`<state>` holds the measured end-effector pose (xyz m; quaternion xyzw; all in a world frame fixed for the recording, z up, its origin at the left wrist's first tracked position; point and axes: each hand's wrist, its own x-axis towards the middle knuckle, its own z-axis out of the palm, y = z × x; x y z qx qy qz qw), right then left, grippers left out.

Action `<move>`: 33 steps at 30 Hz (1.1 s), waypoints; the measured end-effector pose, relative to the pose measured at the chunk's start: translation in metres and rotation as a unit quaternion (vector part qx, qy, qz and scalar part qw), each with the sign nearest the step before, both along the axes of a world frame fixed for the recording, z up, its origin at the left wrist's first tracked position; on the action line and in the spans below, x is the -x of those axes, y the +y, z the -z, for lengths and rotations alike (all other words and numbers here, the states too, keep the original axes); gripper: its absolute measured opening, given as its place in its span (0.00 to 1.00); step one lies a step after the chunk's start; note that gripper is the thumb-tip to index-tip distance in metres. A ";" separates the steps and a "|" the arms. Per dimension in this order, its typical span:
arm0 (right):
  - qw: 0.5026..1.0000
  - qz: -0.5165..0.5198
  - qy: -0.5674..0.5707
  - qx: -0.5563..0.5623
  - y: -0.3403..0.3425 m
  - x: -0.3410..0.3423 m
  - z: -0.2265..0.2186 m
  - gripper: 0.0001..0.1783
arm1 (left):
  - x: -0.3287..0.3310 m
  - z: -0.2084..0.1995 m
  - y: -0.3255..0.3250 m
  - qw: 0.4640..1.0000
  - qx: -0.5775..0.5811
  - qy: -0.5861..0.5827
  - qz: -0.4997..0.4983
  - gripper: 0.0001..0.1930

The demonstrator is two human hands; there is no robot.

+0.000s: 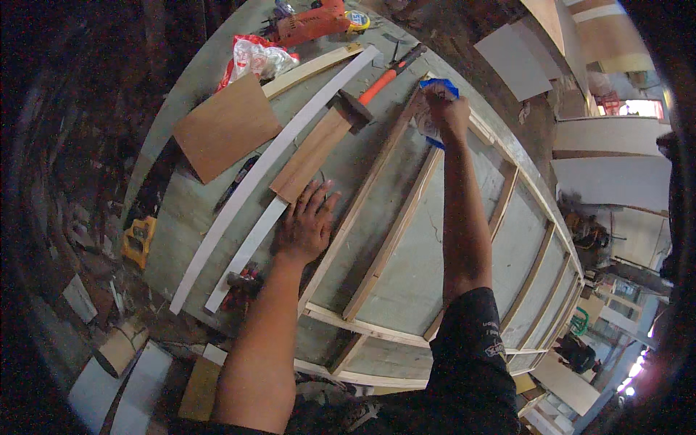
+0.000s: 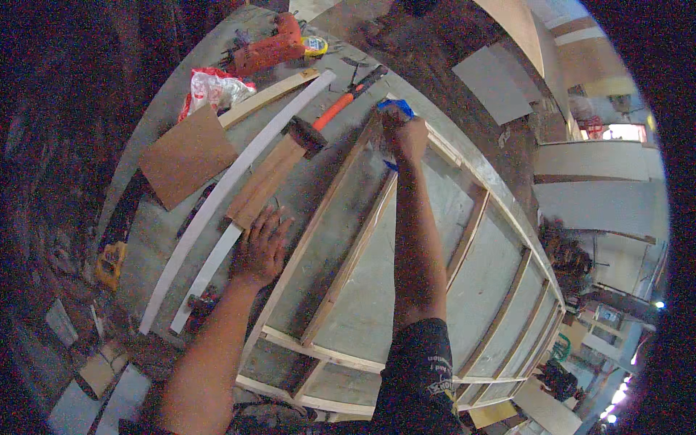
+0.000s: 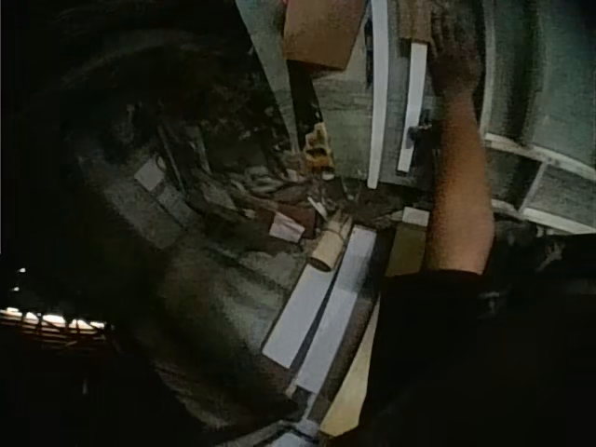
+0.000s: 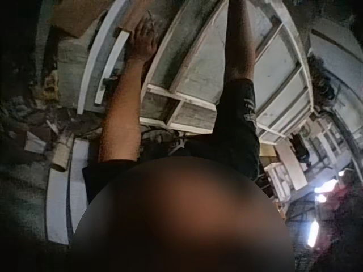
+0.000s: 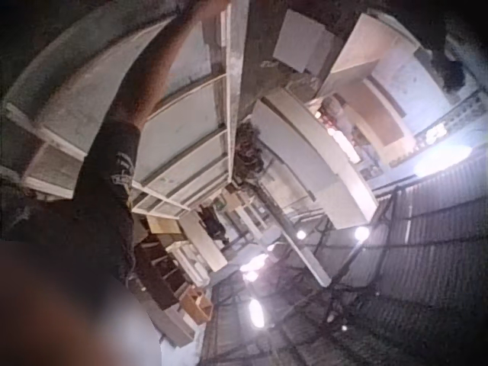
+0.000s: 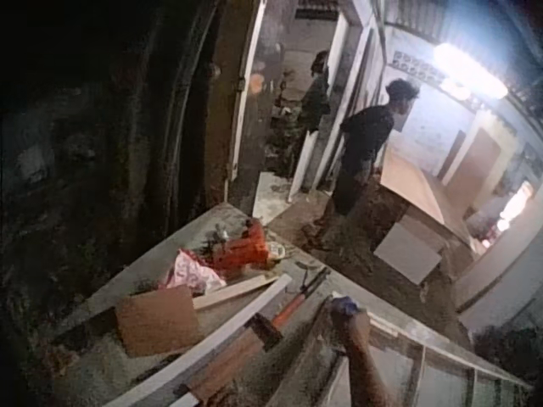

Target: The person applies adhesive from a tube along the joints of a wooden frame, then positions and presses a large plywood panel onto the frame to bond it. The person works in a workshop with tools and materials visible.

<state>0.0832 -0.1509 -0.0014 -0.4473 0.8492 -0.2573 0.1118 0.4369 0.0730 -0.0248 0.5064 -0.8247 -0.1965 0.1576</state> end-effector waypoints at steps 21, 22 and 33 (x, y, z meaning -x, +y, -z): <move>0.999 0.005 -0.044 -0.008 0.194 -0.138 -0.021 0.19 | 0.000 0.002 0.005 0.996 -0.047 -0.071 0.005 0.29; 0.998 -0.006 -0.059 -0.015 0.203 -0.147 -0.028 0.20 | 0.000 0.002 0.004 0.996 -0.042 -0.077 0.006 0.29; 0.991 -0.031 -0.125 -0.047 0.278 -0.213 -0.064 0.11 | -0.001 0.012 0.004 0.998 0.055 -0.025 -0.006 0.27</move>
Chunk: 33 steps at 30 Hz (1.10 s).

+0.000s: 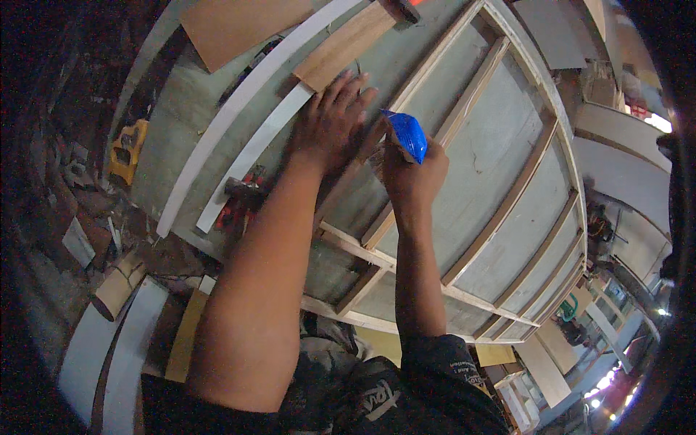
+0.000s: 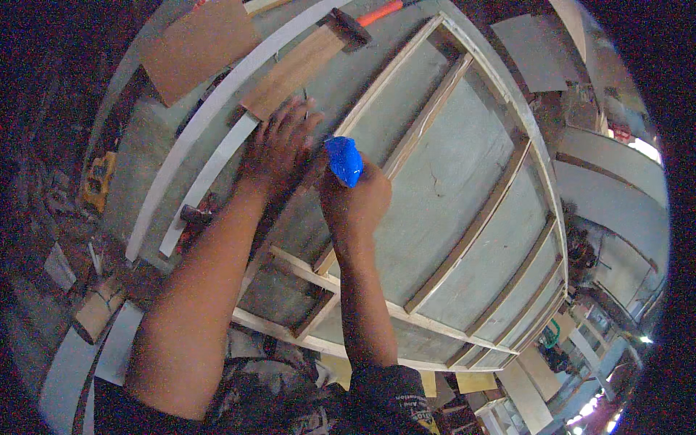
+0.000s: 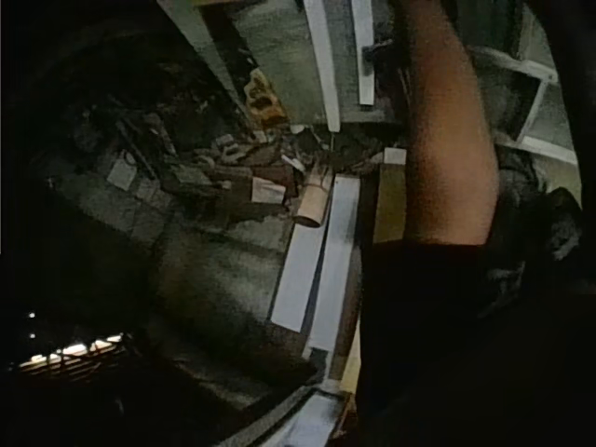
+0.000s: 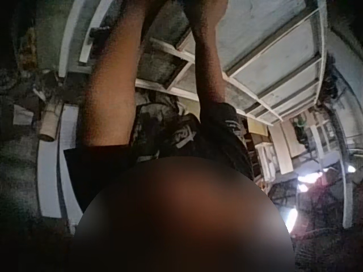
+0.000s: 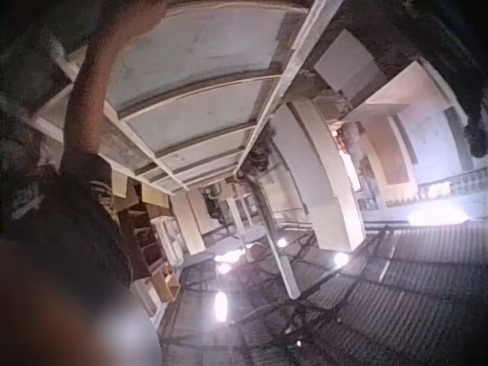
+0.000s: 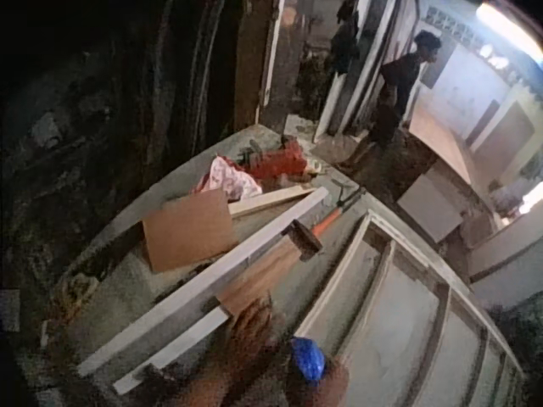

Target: The person applies adhesive from a tube along the joints of a wooden frame, then positions and presses a large plywood panel onto the frame to bond it. The person works in a workshop with tools and materials visible.

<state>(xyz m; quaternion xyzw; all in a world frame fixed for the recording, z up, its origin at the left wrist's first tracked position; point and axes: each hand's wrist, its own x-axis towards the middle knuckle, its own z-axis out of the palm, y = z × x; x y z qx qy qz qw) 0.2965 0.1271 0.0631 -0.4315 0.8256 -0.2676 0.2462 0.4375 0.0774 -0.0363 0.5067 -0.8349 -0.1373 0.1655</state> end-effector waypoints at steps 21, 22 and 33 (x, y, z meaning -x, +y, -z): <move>0.997 -0.054 -0.002 -0.057 0.094 -0.046 -0.008 0.08 | 0.000 0.008 0.000 0.998 0.049 0.038 -0.004 0.25; 0.996 -0.064 0.002 -0.063 0.099 -0.049 -0.010 0.09 | -0.001 0.008 0.000 0.998 0.053 0.040 -0.002 0.25; 0.966 -0.194 0.051 -0.162 0.119 -0.065 -0.028 0.10 | 0.001 0.011 -0.001 0.997 0.062 0.041 -0.004 0.26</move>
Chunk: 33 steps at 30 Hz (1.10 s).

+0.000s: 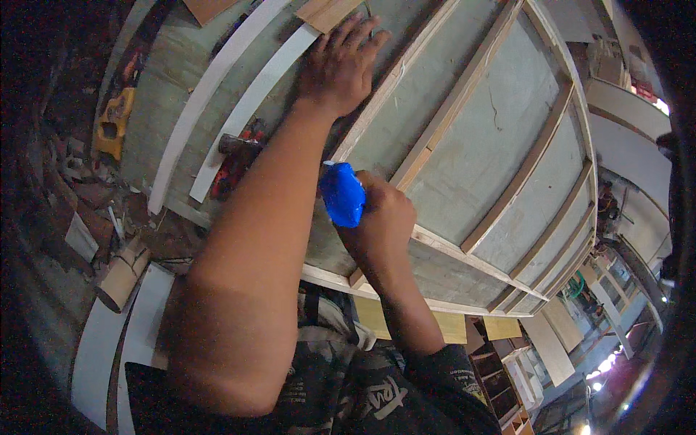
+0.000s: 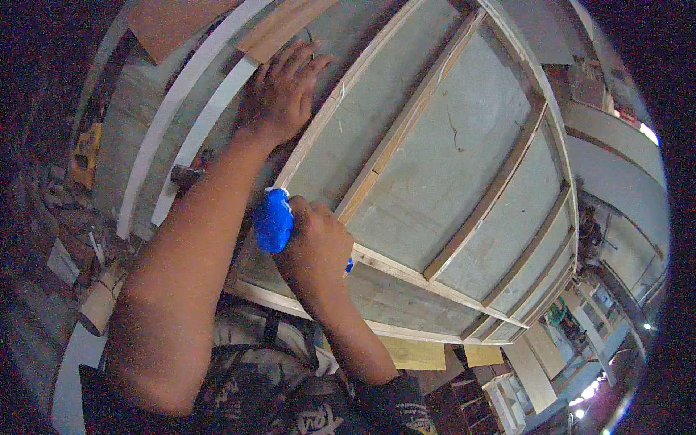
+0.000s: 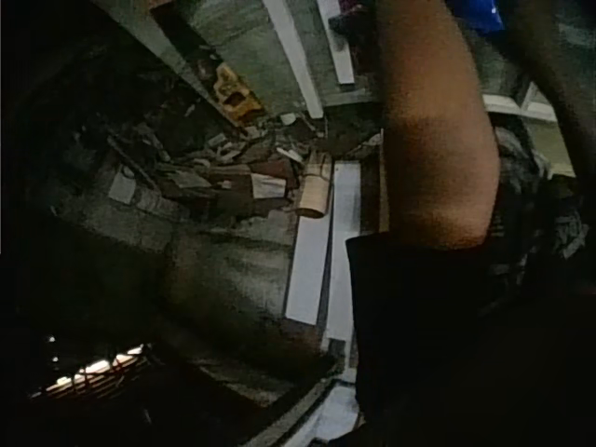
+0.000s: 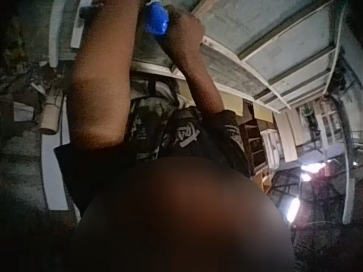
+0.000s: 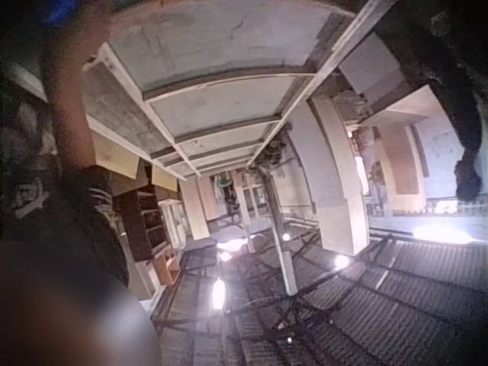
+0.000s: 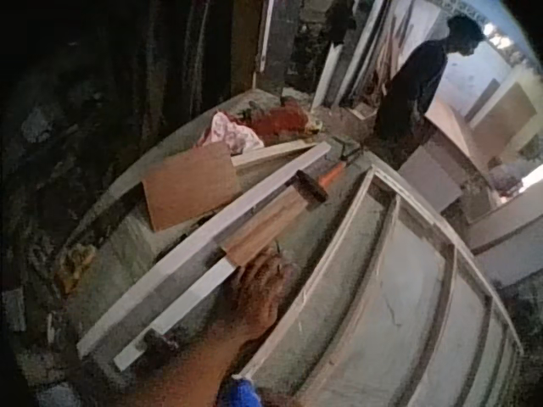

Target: The person applies adhesive from a tube along the joints of a wooden frame, then positions and presses a large plywood panel onto the frame to bond it. The person works in a workshop with tools and materials visible.

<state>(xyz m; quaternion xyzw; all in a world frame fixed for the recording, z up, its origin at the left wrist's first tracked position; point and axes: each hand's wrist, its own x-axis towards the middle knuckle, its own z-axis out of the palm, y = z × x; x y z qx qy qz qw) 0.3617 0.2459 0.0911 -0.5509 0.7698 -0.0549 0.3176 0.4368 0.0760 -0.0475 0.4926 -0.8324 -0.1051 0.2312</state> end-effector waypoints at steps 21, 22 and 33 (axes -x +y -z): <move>0.992 0.087 -0.041 0.086 0.118 0.044 0.001 0.21 | -0.005 0.026 -0.019 0.996 0.078 -0.004 0.050 0.23; 0.989 0.096 -0.055 0.095 0.120 0.046 0.000 0.19 | -0.006 0.026 -0.020 0.995 0.082 -0.006 0.053 0.23; 0.998 -0.056 0.018 0.018 0.073 0.016 0.004 0.10 | -0.004 0.009 -0.009 0.999 0.021 0.005 0.036 0.20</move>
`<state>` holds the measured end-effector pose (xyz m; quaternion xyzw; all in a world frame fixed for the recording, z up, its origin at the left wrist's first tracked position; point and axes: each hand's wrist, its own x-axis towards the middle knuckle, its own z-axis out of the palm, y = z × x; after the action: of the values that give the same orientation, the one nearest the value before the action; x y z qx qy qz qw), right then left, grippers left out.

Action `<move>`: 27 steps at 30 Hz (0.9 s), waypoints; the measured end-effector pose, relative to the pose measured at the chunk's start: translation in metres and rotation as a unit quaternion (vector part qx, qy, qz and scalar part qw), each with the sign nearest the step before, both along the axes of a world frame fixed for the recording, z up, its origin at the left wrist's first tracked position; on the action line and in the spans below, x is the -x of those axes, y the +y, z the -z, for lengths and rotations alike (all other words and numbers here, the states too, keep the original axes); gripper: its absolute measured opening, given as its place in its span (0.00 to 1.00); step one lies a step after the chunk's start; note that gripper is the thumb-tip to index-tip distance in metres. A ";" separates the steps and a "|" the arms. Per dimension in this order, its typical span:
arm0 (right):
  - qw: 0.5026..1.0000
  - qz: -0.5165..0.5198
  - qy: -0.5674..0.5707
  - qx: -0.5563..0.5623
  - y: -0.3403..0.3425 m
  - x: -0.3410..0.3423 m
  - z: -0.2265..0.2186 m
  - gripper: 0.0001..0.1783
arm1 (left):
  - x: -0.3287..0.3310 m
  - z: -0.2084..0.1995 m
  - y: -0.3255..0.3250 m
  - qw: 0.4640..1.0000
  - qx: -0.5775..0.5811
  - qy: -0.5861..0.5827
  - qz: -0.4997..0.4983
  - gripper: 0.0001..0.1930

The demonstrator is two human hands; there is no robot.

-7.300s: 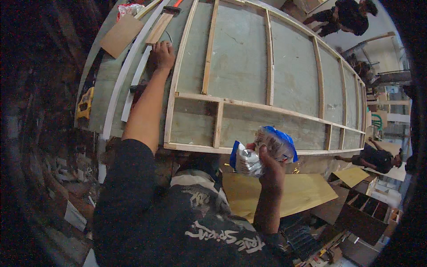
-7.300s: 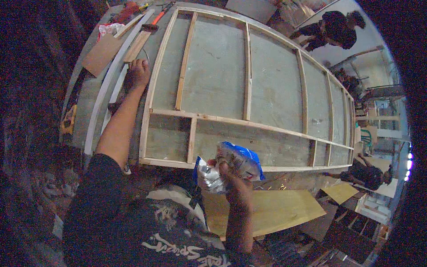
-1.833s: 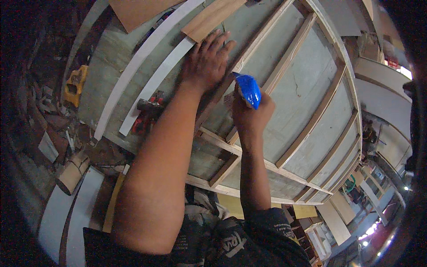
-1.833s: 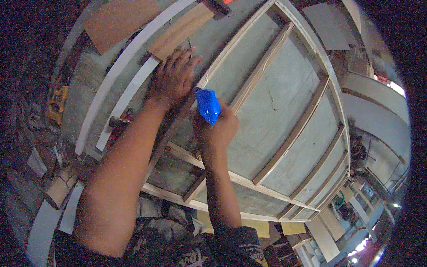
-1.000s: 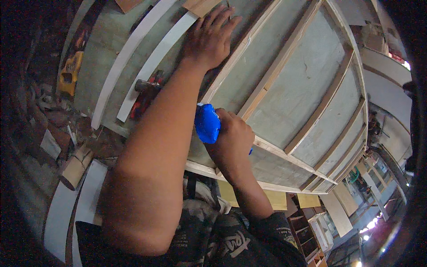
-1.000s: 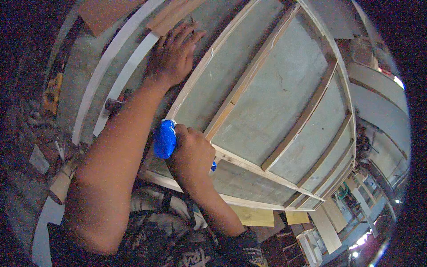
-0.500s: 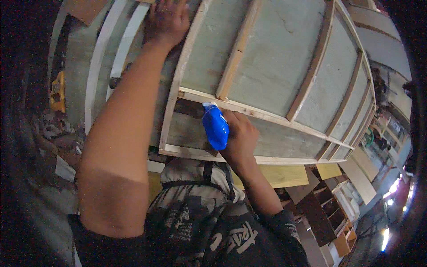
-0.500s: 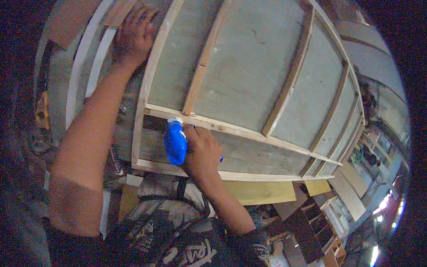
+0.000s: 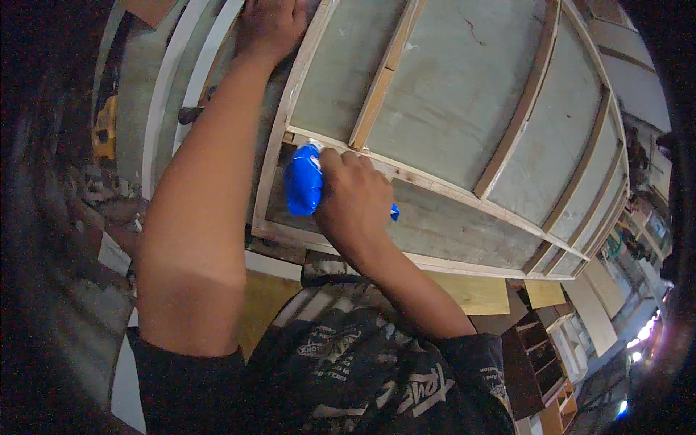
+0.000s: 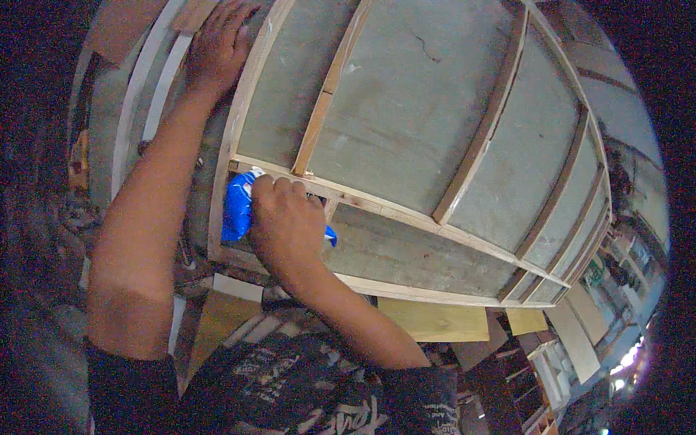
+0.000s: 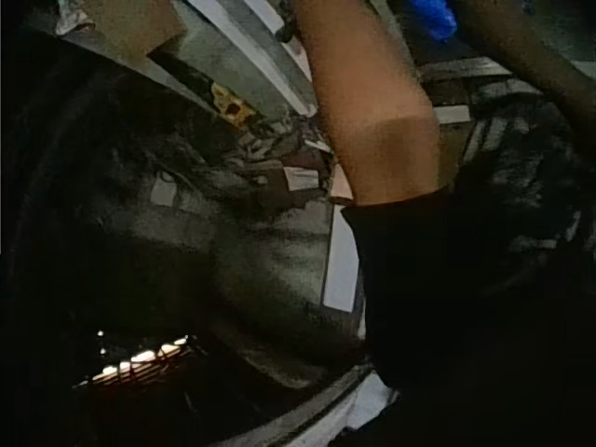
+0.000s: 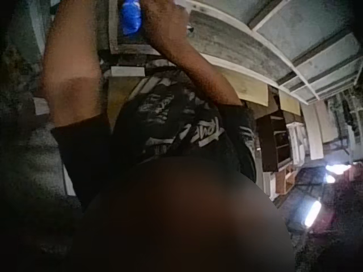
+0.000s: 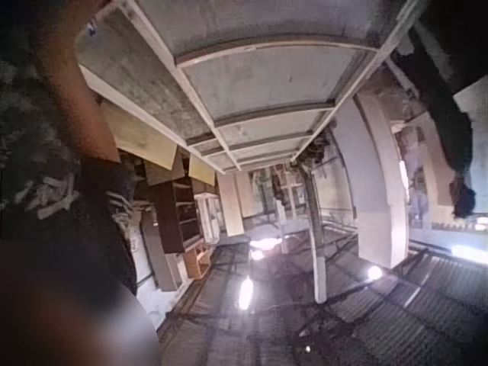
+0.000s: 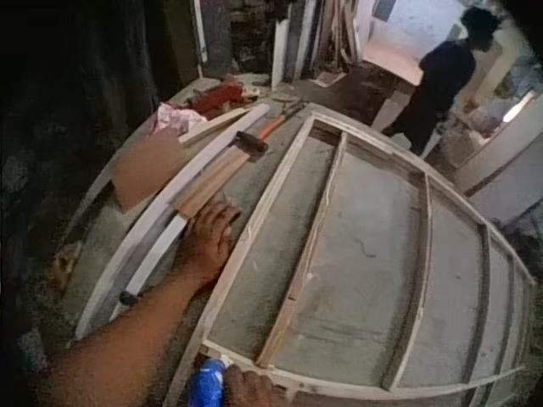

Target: The person applies adhesive from a tube along the joints of a wooden frame, then positions and presses a large plywood panel onto the frame to bond it. The person works in a workshop with tools and materials visible.

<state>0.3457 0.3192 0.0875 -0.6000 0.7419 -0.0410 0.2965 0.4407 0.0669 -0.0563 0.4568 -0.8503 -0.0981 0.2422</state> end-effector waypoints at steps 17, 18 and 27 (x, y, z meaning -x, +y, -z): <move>0.999 0.000 0.030 0.015 0.071 0.111 0.001 0.14 | -0.008 0.019 -0.018 0.997 0.067 -0.024 0.029 0.21; 0.999 0.002 0.031 0.009 0.077 0.117 0.001 0.16 | -0.009 0.018 -0.019 0.997 0.065 -0.029 0.037 0.22; 0.997 0.051 0.021 0.062 0.118 0.167 0.004 0.14 | -0.011 0.010 -0.015 0.996 0.071 -0.045 0.013 0.20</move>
<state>0.1787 0.4376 0.0835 -0.5797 0.7735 -0.0893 0.2402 0.4519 0.0515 -0.0666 0.4316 -0.8708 -0.0197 0.2345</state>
